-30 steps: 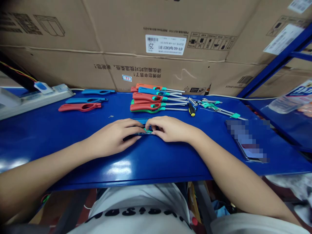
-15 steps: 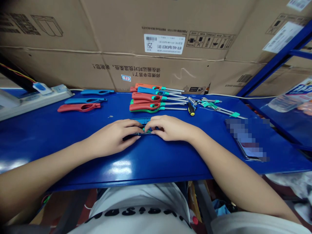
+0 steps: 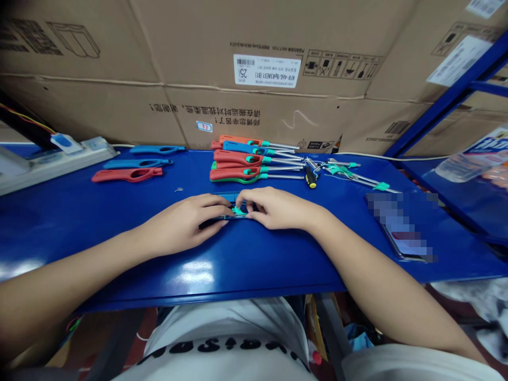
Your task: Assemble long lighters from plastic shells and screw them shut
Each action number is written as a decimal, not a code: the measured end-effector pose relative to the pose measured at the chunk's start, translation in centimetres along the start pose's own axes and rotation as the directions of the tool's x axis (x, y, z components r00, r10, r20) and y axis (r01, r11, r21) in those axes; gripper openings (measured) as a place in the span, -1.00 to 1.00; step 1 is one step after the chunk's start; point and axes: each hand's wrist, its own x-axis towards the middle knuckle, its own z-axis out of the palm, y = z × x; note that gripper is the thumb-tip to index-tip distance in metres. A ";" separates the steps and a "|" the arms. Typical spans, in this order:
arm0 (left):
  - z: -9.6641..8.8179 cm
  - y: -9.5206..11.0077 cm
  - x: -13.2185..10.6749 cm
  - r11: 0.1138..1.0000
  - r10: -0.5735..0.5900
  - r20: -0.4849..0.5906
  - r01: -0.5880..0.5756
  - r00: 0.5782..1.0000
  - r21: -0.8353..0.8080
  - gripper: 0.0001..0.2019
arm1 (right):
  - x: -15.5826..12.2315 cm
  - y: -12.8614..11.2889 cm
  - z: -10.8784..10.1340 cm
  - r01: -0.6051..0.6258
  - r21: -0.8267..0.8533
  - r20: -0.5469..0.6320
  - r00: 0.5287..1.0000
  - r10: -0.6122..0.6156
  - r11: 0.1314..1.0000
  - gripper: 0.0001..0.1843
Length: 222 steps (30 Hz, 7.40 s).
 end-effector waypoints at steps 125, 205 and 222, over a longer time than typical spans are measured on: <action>-1.2 -0.2 0.0 0.974 -0.125 0.068 0.109 0.990 0.200 -0.73 | -0.2 0.8 -0.2 0.080 -0.159 -0.050 0.995 -0.089 0.984 -0.66; -0.3 -0.1 0.1 0.959 -0.150 0.036 0.136 0.988 0.248 -0.70 | 0.1 -0.2 0.0 0.132 -0.427 -0.081 0.980 -0.183 0.895 -0.75; -0.5 -1.4 0.1 0.947 -0.192 -0.067 0.202 0.979 0.250 -0.69 | -0.4 2.5 -1.7 0.064 -0.254 -0.099 0.991 -0.092 0.965 -0.80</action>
